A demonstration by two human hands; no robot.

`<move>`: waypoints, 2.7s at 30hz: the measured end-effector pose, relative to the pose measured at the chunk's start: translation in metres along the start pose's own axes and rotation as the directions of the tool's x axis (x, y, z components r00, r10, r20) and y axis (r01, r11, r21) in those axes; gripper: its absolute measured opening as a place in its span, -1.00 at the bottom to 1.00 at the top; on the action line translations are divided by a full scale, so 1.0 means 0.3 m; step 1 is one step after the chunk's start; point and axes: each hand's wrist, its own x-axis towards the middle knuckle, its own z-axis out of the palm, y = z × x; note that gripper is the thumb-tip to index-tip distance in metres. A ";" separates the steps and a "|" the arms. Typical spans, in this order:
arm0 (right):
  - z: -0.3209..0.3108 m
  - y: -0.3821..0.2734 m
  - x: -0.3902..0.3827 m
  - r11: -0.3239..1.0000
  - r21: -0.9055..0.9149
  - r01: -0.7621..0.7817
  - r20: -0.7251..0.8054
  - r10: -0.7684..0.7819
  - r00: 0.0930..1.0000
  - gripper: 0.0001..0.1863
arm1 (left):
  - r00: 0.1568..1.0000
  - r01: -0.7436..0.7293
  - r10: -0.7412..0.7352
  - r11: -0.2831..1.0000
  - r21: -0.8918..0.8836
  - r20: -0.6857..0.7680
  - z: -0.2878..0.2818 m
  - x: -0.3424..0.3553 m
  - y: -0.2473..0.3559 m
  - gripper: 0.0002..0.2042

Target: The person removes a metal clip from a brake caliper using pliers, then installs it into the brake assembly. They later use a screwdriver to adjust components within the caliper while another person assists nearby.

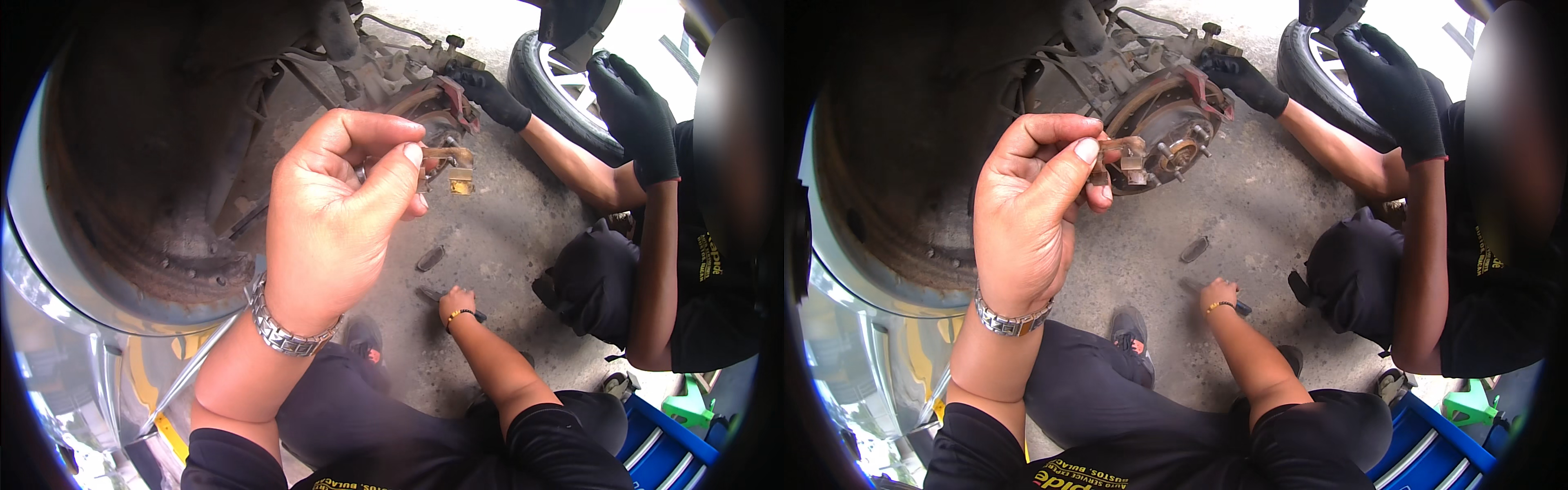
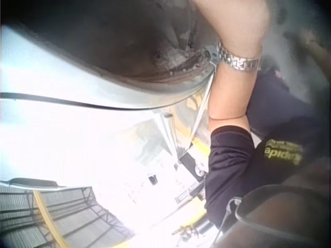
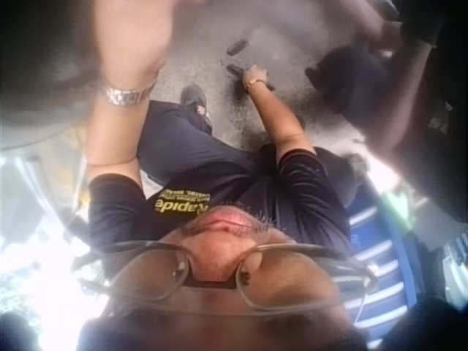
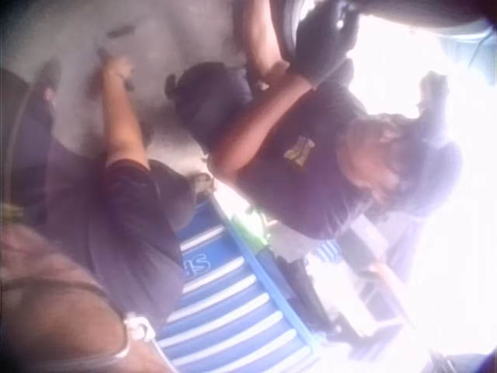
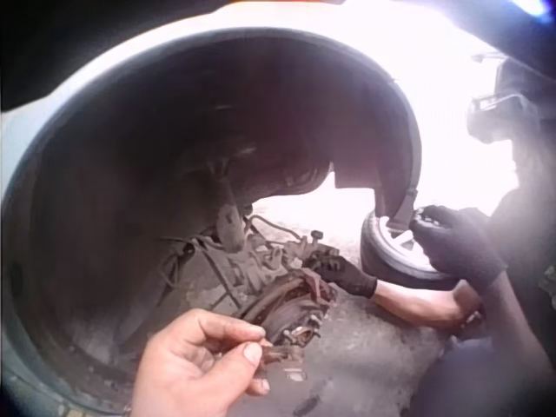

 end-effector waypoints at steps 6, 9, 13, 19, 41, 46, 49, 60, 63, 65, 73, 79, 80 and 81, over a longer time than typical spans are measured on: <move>-0.013 0.048 -0.006 0.992 0.088 0.090 -0.008 -0.090 0.996 -0.70 | 0.996 0.072 -0.064 0.987 -0.144 0.060 0.005 0.001 0.043 -0.80; -0.201 0.123 -0.042 0.915 0.313 0.256 0.065 -0.289 0.955 -0.59 | 0.992 0.087 -0.061 0.965 -0.246 0.112 0.016 0.003 0.050 -0.77; -0.556 0.195 -0.347 0.826 0.349 0.442 -0.127 -0.426 0.896 -0.61 | 0.991 0.095 -0.064 0.955 -0.280 0.118 -0.006 -0.004 0.069 -0.78; -0.808 0.424 -0.845 0.544 0.584 0.603 -0.560 -0.267 0.784 -0.71 | 0.996 -0.020 0.035 0.983 -0.181 0.083 -0.038 -0.001 0.042 -0.81; -0.788 0.441 -0.909 0.513 0.262 0.817 -0.929 -0.095 0.358 -0.68 | 0.844 -0.534 0.411 0.715 0.453 0.346 -0.025 -0.051 0.057 -0.69; -0.814 0.430 -0.915 0.570 0.213 0.794 -0.947 -0.081 0.312 -0.70 | 0.826 -0.562 0.422 0.666 0.490 0.375 -0.032 -0.054 0.064 -0.68; -0.824 0.428 -0.921 0.597 0.192 0.779 -0.951 -0.082 0.298 -0.71 | 0.819 -0.572 0.427 0.650 0.500 0.382 -0.037 -0.055 0.063 -0.68; -0.823 0.416 -0.937 0.628 0.198 0.753 -0.954 -0.053 0.295 -0.70 | 0.822 -0.568 0.442 0.684 0.458 0.359 -0.035 -0.056 0.037 -0.69; -0.825 0.416 -0.945 0.639 0.202 0.742 -0.954 -0.043 0.297 -0.70 | 0.827 -0.559 0.444 0.717 0.416 0.345 -0.034 -0.055 0.026 -0.68; -0.825 0.417 -0.948 0.643 0.213 0.735 -0.951 -0.036 0.307 -0.69 | 0.835 -0.544 0.429 0.738 0.400 0.345 -0.036 -0.052 0.030 -0.67; -0.818 0.416 -0.941 0.615 0.241 0.750 -0.947 -0.021 0.321 -0.68 | 0.837 -0.545 0.441 0.728 0.417 0.324 -0.033 -0.055 0.026 -0.69; -0.825 0.415 -0.945 0.638 0.222 0.737 -0.950 -0.027 0.310 -0.68 | 0.823 -0.565 0.456 0.719 0.406 0.339 -0.036 -0.053 0.026 -0.70; -0.825 0.413 -0.946 0.646 0.220 0.731 -0.950 -0.027 0.310 -0.68 | 0.822 -0.567 0.465 0.728 0.386 0.330 -0.037 -0.052 0.020 -0.70; -0.825 0.413 -0.947 0.648 0.220 0.729 -0.951 -0.024 0.309 -0.68 | 0.823 -0.564 0.468 0.735 0.376 0.322 -0.035 -0.051 0.018 -0.70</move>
